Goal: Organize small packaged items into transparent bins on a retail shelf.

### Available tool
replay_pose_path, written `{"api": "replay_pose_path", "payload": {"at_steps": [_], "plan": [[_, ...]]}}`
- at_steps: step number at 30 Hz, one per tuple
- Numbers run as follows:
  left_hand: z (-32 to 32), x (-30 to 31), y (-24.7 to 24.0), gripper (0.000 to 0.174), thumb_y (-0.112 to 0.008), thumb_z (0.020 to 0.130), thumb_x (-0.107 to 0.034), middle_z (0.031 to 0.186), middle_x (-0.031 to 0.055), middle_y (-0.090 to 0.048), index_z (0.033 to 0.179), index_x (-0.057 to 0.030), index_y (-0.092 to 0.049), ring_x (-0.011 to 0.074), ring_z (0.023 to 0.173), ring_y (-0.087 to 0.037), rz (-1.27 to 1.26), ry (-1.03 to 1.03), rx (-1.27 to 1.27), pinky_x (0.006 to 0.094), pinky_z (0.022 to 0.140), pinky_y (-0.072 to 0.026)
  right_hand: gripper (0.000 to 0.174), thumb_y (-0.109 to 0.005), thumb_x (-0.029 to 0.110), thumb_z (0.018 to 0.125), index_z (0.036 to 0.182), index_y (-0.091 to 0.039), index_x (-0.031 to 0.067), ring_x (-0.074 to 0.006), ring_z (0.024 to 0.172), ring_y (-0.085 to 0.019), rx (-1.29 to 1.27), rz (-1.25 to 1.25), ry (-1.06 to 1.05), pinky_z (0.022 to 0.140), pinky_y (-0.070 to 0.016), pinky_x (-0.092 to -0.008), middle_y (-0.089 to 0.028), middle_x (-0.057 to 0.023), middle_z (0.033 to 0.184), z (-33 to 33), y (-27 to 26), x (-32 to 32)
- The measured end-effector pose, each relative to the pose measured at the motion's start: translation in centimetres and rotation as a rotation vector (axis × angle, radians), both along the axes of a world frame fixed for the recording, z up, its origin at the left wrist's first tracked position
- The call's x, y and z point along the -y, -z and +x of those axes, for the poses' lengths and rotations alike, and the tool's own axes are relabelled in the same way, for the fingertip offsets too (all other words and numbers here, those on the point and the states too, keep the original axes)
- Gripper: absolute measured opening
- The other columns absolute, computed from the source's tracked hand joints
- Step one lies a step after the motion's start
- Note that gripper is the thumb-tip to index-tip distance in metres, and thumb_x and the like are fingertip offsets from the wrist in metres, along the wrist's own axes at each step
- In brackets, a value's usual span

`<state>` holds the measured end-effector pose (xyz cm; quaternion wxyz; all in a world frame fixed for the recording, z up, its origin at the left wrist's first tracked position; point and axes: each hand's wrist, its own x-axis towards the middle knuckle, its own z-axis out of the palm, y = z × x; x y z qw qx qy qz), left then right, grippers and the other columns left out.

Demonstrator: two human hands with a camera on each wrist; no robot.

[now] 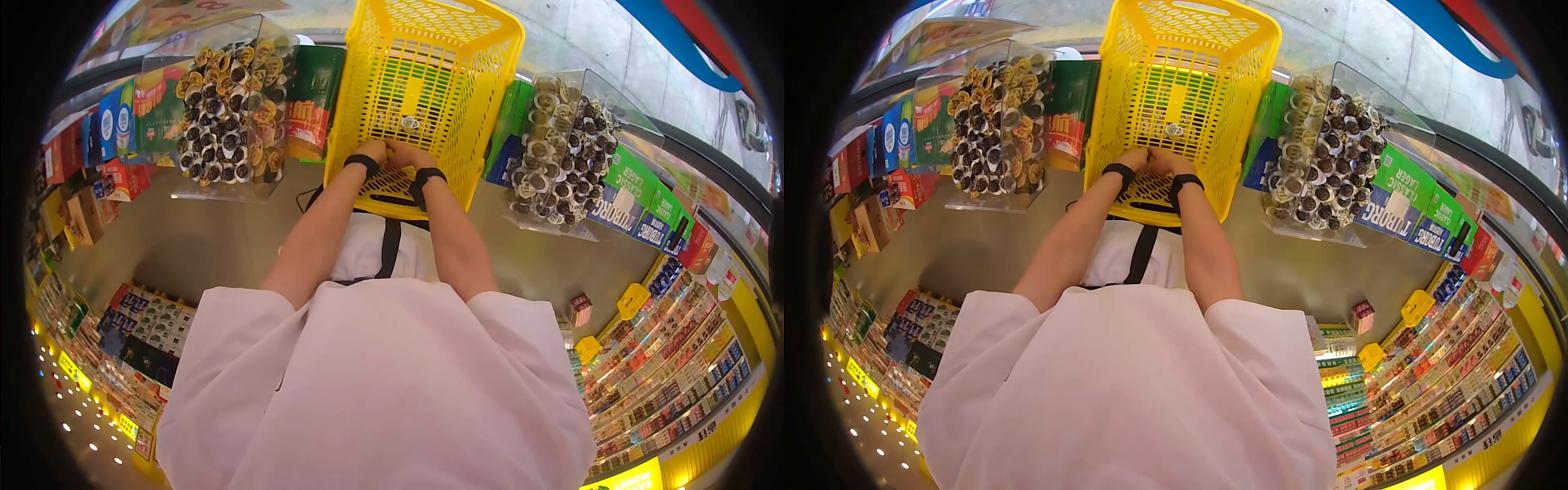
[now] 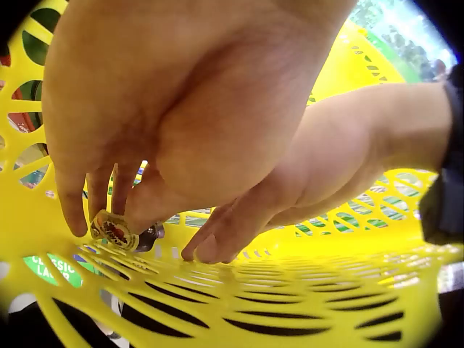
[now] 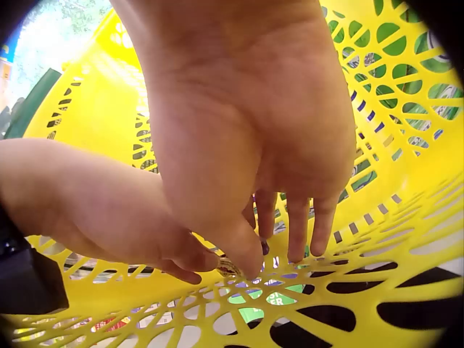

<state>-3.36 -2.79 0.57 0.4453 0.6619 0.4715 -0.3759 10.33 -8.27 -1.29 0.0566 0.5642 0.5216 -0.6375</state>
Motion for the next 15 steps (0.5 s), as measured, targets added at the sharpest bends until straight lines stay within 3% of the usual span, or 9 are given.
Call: {"api": "replay_pose_path", "payload": {"at_steps": [2,5,7,8,10,15], "plan": [[0.5,-0.1,-1.1,0.041,-0.064,0.085,0.001,0.127,0.0217,-0.071,0.124,-0.0050,-0.073,0.0403,0.115,-0.069,-0.067,0.032,-0.066,0.0497,0.090,-0.0580,0.073,-0.078,0.020,0.084,0.152,-0.050,0.0174,-0.0343,0.135,-0.057,0.007,0.003,0.000,0.111,-0.0478,-0.0461,-0.058,-0.0125,0.152,0.0,0.8,0.3],[0.1,0.4,0.1,0.040,-0.063,0.084,0.004,0.121,0.0217,-0.073,0.121,-0.0045,-0.074,0.0401,0.111,-0.071,0.037,0.012,-0.005,0.0495,0.087,-0.0572,0.064,-0.077,0.019,0.085,0.146,-0.059,0.0171,-0.0343,0.126,-0.064,-0.031,0.023,0.066,0.106,-0.0514,-0.0454,-0.064,-0.0123,0.145,0.1,2.3,0.6],[0.0,0.1,0.7,0.036,-0.061,0.083,0.004,0.112,0.0208,-0.074,0.115,-0.0034,-0.076,0.0391,0.103,-0.072,-0.019,0.001,-0.077,0.0486,0.083,-0.0567,0.048,-0.078,0.020,0.084,0.132,-0.073,0.0167,-0.0331,0.115,-0.069,-0.026,0.023,-0.040,0.100,-0.0546,-0.0449,-0.072,-0.0117,0.132,0.3,2.8,0.3],[-0.3,-0.1,1.0,0.036,-0.061,0.083,0.004,0.112,0.0208,-0.074,0.115,-0.0034,-0.076,0.0391,0.103,-0.072,-0.017,0.000,-0.079,0.0486,0.083,-0.0567,0.048,-0.078,0.020,0.084,0.132,-0.073,0.0167,-0.0331,0.115,-0.069,-0.027,0.025,-0.041,0.100,-0.0546,-0.0449,-0.072,-0.0117,0.132,0.5,2.9,0.4],[-0.7,-0.4,0.8,0.029,-0.063,0.092,-0.009,0.114,0.0234,-0.074,0.118,-0.0006,-0.074,0.0399,0.105,-0.073,-0.096,0.012,0.024,0.0502,0.090,-0.0583,0.044,-0.084,0.028,0.082,0.124,-0.078,0.0135,-0.0302,0.108,-0.073,0.045,-0.069,-0.009,0.097,-0.0551,-0.0394,-0.077,-0.0122,0.119,0.8,2.1,0.5],[-0.4,-0.4,0.6,0.027,-0.064,0.091,-0.009,0.110,0.0242,-0.075,0.113,-0.0012,-0.077,0.0404,0.101,-0.074,-0.039,-0.011,0.032,0.0509,0.087,-0.0585,0.041,-0.085,0.025,0.081,0.121,-0.080,0.0151,-0.0306,0.105,-0.073,0.119,-0.083,-0.023,0.095,-0.0559,-0.0406,-0.078,-0.0118,0.118,0.7,0.9,0.4]]}}
